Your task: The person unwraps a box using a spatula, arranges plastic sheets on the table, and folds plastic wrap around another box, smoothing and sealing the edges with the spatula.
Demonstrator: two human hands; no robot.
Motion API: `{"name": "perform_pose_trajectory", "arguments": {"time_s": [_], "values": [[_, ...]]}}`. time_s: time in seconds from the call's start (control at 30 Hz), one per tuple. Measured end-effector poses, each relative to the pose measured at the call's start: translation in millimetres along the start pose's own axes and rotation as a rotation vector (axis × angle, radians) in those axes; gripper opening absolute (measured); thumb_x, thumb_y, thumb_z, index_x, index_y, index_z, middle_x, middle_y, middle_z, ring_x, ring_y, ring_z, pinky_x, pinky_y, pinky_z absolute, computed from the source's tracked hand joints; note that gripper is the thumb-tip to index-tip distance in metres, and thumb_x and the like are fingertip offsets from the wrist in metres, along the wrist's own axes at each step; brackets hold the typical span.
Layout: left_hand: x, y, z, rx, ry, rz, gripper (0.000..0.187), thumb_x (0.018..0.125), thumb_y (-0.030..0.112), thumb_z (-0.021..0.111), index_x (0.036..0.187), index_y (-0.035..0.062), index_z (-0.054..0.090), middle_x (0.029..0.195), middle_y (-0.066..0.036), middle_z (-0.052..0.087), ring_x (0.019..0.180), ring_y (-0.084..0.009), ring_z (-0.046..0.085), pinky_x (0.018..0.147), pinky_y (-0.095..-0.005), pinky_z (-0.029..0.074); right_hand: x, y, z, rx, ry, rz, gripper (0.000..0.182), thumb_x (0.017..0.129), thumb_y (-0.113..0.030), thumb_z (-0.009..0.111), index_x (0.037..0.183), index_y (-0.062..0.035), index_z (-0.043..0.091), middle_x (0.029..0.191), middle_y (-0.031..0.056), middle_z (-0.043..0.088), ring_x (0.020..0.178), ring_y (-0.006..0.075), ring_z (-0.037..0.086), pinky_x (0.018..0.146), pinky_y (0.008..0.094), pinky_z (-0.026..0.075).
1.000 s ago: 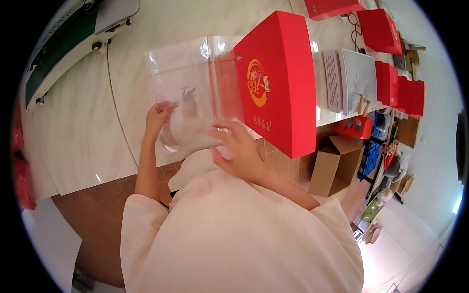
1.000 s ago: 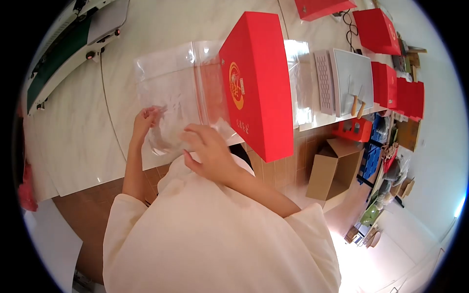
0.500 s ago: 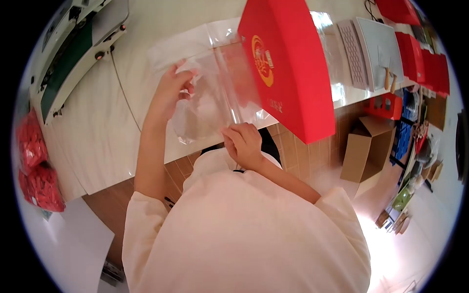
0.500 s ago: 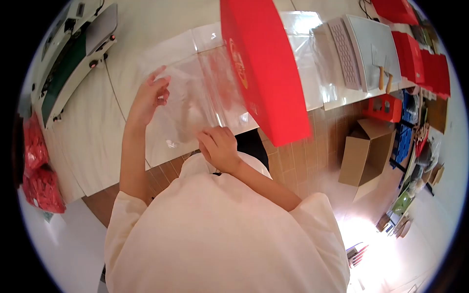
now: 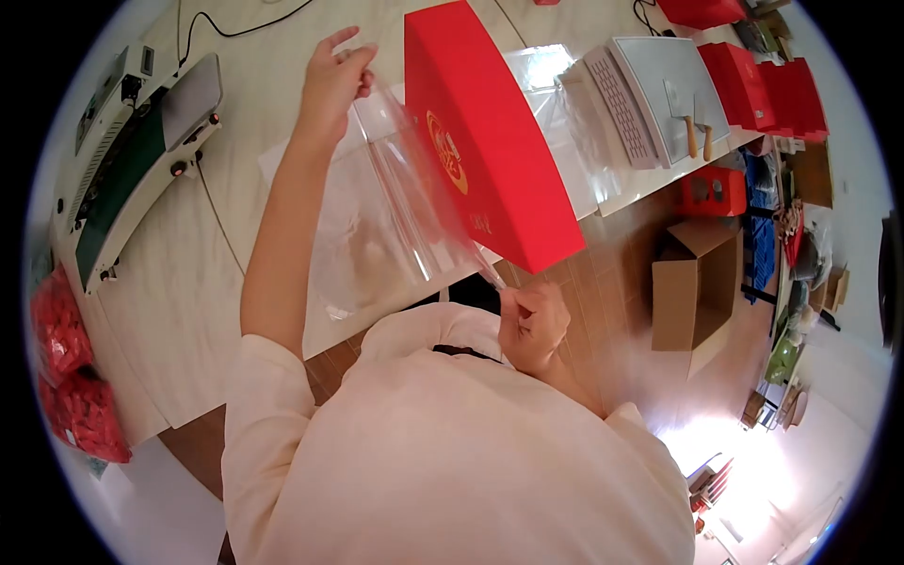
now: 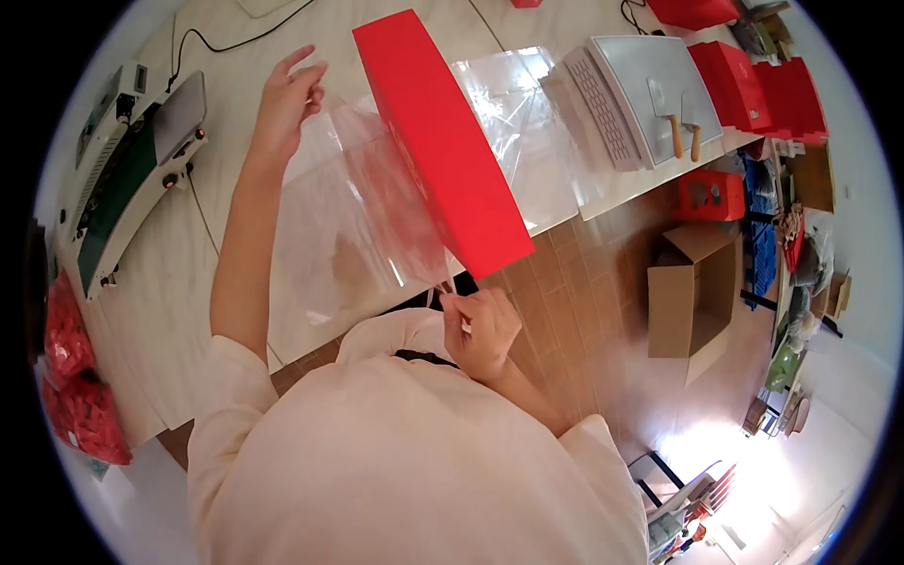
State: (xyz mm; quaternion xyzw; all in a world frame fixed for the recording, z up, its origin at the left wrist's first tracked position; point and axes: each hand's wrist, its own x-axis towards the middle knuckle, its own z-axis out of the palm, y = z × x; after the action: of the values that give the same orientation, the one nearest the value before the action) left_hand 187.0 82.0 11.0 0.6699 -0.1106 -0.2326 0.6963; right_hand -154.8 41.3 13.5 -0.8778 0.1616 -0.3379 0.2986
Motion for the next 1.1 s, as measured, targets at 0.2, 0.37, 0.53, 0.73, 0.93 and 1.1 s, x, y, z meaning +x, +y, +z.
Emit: {"name": "perform_pose_trajectory", "arguments": {"time_s": [0.2, 0.37, 0.53, 0.73, 0.93, 1.1], "values": [[12.6, 11.7, 29.3, 0.037, 0.043, -0.018, 0.056, 0.085, 0.015, 0.067, 0.134, -0.0025, 0.044, 0.070, 0.001, 0.054, 0.058, -0.0058, 0.048, 0.052, -0.0220, 0.039, 31.8, -0.4, -19.9, -0.287, 0.097, 0.002, 0.014, 0.088, -0.009, 0.064, 0.083, -0.0026, 0.053, 0.127, 0.0253, 0.049, 0.112, 0.0369, 0.048, 0.093, 0.0416, 0.038], [19.9, 15.6, 41.4, 0.049, 0.032, 0.015, 0.059, 0.084, 0.014, 0.066, 0.134, -0.0055, 0.042, 0.067, -0.001, 0.054, 0.056, -0.0071, 0.048, 0.051, -0.0233, 0.039, 27.7, 26.3, -22.3, 0.130, 0.050, 0.220, 0.017, 0.096, -0.009, 0.052, 0.081, -0.0009, 0.048, 0.140, 0.0325, 0.037, 0.120, 0.0365, 0.046, 0.100, 0.0426, 0.036], [17.8, 31.3, 59.7, 0.081, -0.011, 0.052, 0.063, 0.085, 0.013, 0.063, 0.137, -0.0080, 0.036, 0.065, -0.001, 0.053, 0.056, -0.0082, 0.048, 0.051, -0.0246, 0.039, 22.9, 36.4, -28.3, 0.283, 0.063, 0.288, 0.020, 0.098, -0.010, 0.048, 0.081, 0.0001, 0.047, 0.141, 0.0305, 0.038, 0.121, 0.0319, 0.046, 0.101, 0.0413, 0.036], [19.2, 41.4, 71.0, 0.023, -0.045, 0.144, 0.074, 0.090, 0.024, 0.062, 0.144, -0.0060, 0.021, 0.086, -0.008, 0.067, 0.074, -0.0139, 0.062, 0.072, -0.0276, 0.050, 18.0, 39.7, -33.0, 0.326, 0.075, 0.385, 0.025, 0.099, -0.011, 0.045, 0.077, 0.0004, 0.046, 0.135, 0.0242, 0.044, 0.124, 0.0309, 0.045, 0.099, 0.0404, 0.038], [13.8, -13.7, 78.4, 0.317, 0.061, 0.534, 0.086, 0.088, 0.032, 0.068, 0.148, 0.0009, 0.015, 0.143, -0.019, 0.042, 0.135, -0.0239, 0.039, 0.111, -0.0395, 0.030, 13.5, 40.3, -42.1, 0.421, 0.116, 0.604, 0.028, 0.098, -0.013, 0.047, 0.076, 0.0036, 0.052, 0.129, 0.0183, 0.048, 0.116, 0.0284, 0.052, 0.086, 0.0360, 0.047], [20.6, -20.5, 90.3, 0.228, 0.054, 0.373, 0.091, 0.088, 0.031, 0.067, 0.152, 0.0077, 0.007, 0.156, -0.018, 0.010, 0.145, -0.0307, 0.014, 0.116, -0.0432, 0.021, 16.3, 46.9, -60.8, 0.208, -0.101, 0.580, 0.016, 0.095, -0.009, 0.050, 0.088, 0.0040, 0.057, 0.121, 0.0194, 0.053, 0.109, 0.0289, 0.054, 0.085, 0.0366, 0.047]]}}
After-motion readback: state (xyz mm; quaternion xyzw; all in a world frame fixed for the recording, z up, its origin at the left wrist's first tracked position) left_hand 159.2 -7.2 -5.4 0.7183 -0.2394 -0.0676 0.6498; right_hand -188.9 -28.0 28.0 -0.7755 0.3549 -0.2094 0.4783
